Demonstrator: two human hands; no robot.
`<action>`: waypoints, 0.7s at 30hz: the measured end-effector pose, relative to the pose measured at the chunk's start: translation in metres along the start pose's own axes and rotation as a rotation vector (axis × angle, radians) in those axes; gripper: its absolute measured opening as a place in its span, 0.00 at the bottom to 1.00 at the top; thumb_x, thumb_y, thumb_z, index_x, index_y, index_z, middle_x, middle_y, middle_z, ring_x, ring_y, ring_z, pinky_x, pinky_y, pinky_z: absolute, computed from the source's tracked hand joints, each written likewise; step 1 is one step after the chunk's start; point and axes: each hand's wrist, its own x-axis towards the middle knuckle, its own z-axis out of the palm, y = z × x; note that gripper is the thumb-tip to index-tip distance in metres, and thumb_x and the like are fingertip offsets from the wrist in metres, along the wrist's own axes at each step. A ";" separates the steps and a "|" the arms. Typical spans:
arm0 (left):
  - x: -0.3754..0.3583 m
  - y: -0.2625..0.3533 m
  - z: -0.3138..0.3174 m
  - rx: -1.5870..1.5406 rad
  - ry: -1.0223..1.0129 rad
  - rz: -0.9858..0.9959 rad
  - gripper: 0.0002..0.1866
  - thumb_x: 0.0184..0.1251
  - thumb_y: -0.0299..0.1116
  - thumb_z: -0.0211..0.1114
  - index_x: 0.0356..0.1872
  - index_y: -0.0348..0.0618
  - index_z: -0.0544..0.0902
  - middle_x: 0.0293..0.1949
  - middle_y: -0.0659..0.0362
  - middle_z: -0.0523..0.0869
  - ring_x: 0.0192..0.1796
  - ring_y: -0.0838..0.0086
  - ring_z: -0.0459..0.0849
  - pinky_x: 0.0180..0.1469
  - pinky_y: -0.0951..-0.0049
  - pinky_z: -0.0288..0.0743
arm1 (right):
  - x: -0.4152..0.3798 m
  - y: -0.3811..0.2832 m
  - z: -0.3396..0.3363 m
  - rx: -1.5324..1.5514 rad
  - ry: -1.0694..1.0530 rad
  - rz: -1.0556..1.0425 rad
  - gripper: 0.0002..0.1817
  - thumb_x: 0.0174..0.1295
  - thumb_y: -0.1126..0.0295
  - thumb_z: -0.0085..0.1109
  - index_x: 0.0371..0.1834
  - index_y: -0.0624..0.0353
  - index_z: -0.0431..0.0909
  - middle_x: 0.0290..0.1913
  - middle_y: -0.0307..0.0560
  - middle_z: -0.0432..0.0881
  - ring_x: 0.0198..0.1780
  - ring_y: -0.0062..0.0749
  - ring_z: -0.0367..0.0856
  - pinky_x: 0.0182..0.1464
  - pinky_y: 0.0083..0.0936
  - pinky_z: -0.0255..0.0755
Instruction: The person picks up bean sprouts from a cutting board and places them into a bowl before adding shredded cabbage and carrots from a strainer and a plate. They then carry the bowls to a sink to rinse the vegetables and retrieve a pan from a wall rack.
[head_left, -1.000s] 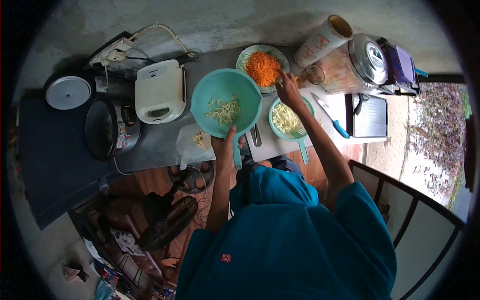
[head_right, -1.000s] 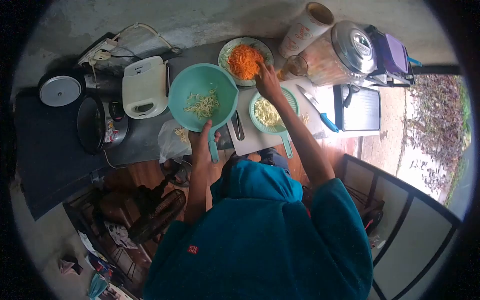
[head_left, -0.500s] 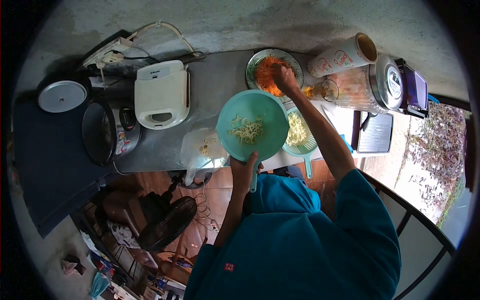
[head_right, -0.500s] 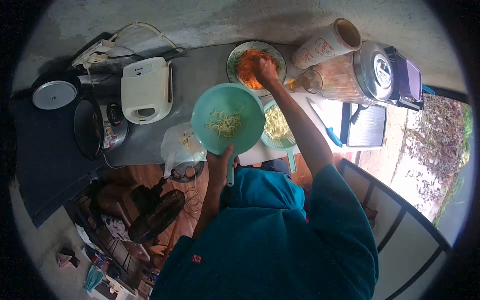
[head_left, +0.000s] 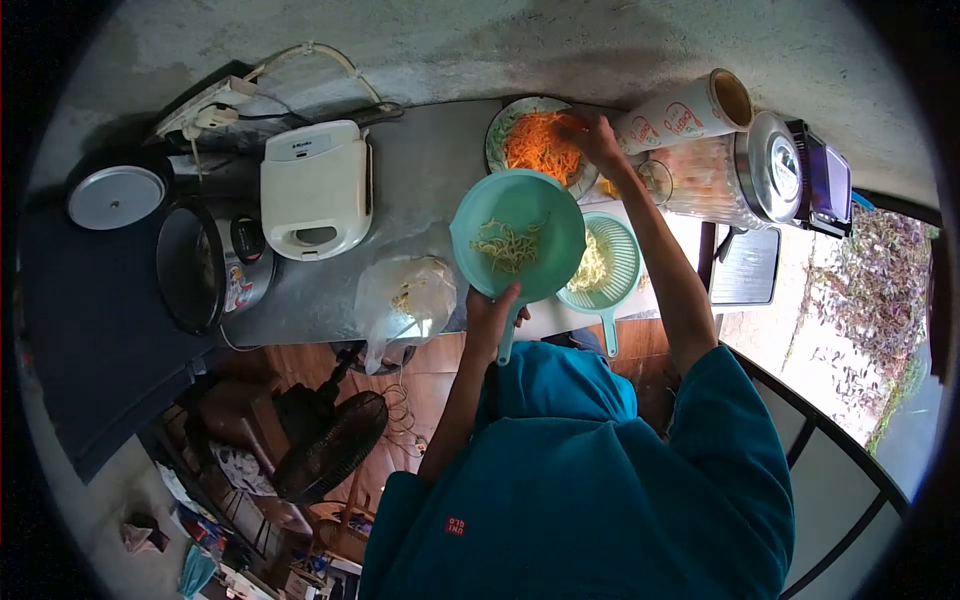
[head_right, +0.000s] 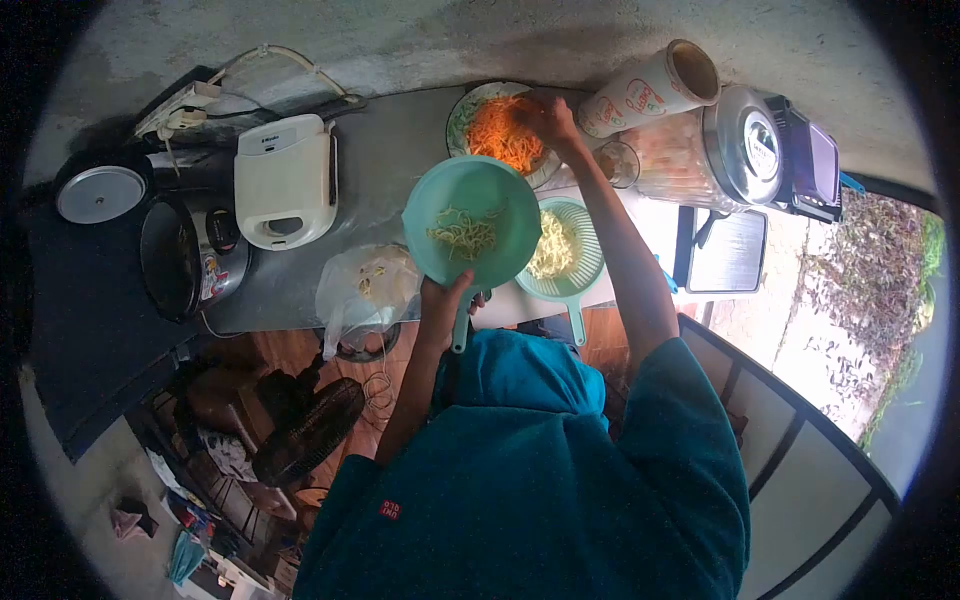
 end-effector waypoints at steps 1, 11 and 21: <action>0.003 0.000 0.002 0.023 0.005 0.019 0.13 0.63 0.29 0.61 0.46 0.36 0.72 0.30 0.55 0.81 0.23 0.75 0.80 0.20 0.78 0.71 | -0.001 -0.005 -0.005 0.062 -0.008 -0.020 0.18 0.55 0.65 0.65 0.47 0.60 0.80 0.37 0.45 0.84 0.38 0.27 0.80 0.42 0.27 0.73; 0.016 0.019 0.017 0.001 -0.005 0.054 0.15 0.63 0.30 0.61 0.47 0.35 0.72 0.34 0.55 0.81 0.23 0.75 0.79 0.20 0.78 0.69 | -0.049 -0.092 -0.039 0.196 -0.141 -0.032 0.19 0.58 0.65 0.65 0.47 0.69 0.78 0.38 0.46 0.83 0.39 0.25 0.80 0.43 0.25 0.73; 0.008 0.021 0.024 -0.012 -0.048 0.051 0.18 0.63 0.26 0.62 0.52 0.36 0.66 0.36 0.54 0.80 0.20 0.74 0.79 0.17 0.79 0.70 | -0.111 -0.130 0.000 -0.122 -0.446 -0.075 0.21 0.53 0.73 0.65 0.53 0.58 0.77 0.49 0.52 0.82 0.50 0.38 0.81 0.54 0.32 0.74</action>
